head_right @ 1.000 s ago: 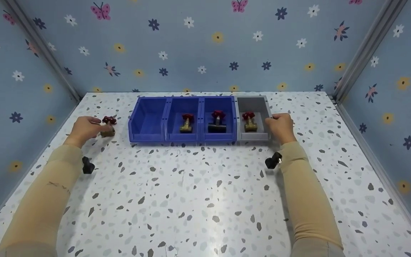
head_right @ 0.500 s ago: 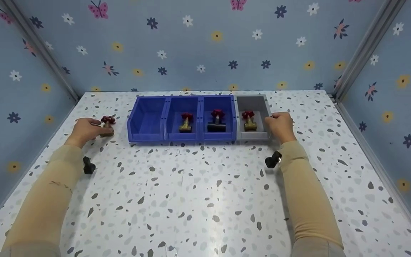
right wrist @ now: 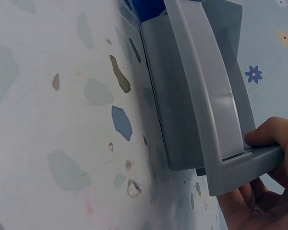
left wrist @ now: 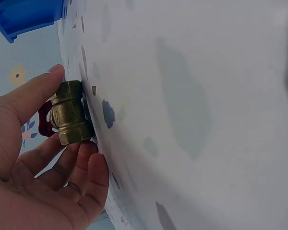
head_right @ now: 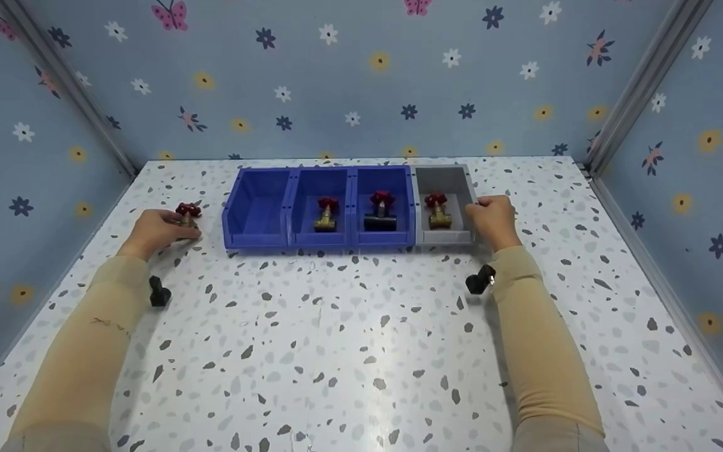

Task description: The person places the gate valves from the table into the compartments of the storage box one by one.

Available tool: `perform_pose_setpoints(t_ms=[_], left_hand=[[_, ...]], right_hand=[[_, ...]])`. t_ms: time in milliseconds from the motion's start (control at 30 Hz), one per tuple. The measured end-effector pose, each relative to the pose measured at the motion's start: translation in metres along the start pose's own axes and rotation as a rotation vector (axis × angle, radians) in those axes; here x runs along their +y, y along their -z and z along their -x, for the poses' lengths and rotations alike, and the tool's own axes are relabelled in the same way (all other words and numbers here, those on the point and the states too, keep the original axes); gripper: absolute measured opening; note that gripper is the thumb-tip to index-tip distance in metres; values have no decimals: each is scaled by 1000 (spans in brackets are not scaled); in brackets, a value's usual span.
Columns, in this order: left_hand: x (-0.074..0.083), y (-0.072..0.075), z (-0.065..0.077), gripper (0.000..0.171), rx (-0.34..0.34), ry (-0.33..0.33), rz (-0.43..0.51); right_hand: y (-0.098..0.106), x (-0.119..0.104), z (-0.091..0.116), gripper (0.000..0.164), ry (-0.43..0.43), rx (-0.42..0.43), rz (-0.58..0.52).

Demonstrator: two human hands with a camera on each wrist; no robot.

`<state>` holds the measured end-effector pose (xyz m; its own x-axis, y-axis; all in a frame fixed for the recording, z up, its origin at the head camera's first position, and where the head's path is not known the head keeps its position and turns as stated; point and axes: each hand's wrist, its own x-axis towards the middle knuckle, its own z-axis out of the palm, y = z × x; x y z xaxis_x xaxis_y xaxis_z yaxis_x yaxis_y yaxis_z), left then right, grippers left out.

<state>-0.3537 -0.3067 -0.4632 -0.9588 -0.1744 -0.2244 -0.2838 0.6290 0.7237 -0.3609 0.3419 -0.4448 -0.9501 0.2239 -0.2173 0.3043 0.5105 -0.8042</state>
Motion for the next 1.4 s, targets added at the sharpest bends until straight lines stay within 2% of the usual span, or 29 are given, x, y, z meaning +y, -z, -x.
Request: perform_pose_setpoints(t_ms=[167,400,733,933,1167,1400], left_hand=[[2,-1,2,74,-10,5,14],[3,-1,2,79,-15,36,33],[2,-4,2,73,17,62,35],[3,-3,3,69,28,47,37],[3,-1,2,67,38,28,66],[5,1,4,57,61,-19,73]], right_hand=[[0,0,0,58,41,13,-2],[1,-3,0,59,13,11,7],[2,-4,1,61,-6,0,20],[2,-4,0,61,-3,2,18],[0,-2,-1,57,58,16,18],[1,0,-2,59,27,1,21]])
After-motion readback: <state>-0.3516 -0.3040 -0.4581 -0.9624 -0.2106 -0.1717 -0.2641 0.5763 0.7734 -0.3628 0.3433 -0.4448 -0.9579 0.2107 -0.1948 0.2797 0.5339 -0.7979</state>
